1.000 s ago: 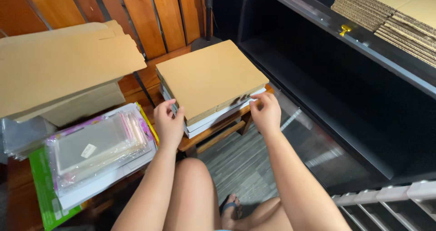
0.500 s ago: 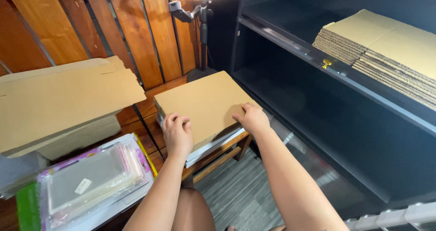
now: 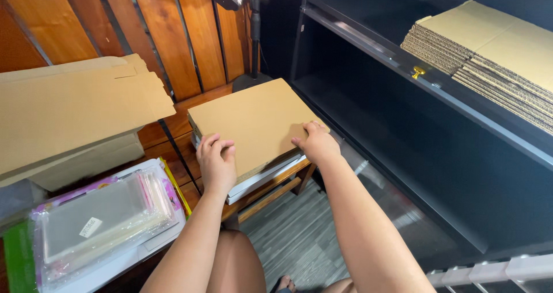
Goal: The person repeatedly picks up flat cardboard sheets from a wooden stool and places them onto a shelf inside a black cabinet. The person handles the cardboard one at a time, stacking them neatly on the shelf.
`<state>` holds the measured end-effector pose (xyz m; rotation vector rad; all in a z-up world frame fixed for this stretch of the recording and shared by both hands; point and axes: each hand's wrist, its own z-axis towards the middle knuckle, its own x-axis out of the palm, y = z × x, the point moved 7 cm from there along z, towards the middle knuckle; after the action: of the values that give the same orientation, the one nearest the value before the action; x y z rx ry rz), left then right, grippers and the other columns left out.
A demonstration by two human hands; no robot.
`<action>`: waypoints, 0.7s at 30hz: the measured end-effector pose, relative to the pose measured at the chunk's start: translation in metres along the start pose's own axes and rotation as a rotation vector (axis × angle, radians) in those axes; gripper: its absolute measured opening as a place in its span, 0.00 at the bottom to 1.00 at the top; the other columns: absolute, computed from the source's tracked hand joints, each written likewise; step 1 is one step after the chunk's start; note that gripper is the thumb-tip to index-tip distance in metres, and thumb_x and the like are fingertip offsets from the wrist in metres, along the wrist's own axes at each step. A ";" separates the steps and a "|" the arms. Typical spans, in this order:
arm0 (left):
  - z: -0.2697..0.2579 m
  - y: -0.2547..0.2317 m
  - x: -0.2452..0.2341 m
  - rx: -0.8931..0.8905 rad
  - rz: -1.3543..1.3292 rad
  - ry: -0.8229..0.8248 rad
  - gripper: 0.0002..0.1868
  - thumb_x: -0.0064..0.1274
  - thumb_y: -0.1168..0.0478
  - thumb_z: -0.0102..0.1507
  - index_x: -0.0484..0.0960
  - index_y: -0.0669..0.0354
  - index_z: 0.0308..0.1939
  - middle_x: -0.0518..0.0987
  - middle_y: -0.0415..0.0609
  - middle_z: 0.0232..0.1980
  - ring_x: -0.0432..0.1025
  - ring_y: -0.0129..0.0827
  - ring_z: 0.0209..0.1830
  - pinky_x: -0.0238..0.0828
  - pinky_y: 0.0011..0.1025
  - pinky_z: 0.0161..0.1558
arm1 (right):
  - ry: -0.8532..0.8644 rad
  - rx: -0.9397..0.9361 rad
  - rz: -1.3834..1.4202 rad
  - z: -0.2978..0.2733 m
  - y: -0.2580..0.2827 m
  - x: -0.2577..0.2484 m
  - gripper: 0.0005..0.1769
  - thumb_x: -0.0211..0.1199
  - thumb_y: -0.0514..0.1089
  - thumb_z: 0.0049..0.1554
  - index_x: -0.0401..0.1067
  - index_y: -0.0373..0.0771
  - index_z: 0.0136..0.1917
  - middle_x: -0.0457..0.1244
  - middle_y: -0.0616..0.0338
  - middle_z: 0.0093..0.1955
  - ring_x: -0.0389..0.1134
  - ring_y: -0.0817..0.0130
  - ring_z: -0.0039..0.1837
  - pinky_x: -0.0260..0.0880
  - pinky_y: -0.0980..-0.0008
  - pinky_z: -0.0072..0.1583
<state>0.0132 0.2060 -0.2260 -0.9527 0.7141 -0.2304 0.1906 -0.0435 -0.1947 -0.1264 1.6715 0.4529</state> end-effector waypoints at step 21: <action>-0.043 0.017 -0.036 -0.327 -0.262 -0.012 0.40 0.65 0.60 0.63 0.64 0.67 0.75 0.60 0.61 0.70 0.66 0.46 0.70 0.75 0.29 0.59 | -0.232 0.186 0.323 -0.017 -0.032 -0.035 0.58 0.77 0.70 0.46 0.63 0.36 0.77 0.60 0.42 0.72 0.63 0.45 0.73 0.68 0.50 0.70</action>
<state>-0.0438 0.2049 -0.2388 -1.3617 0.6246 -0.3441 0.1913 -0.0849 -0.1667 0.3265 1.4988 0.5287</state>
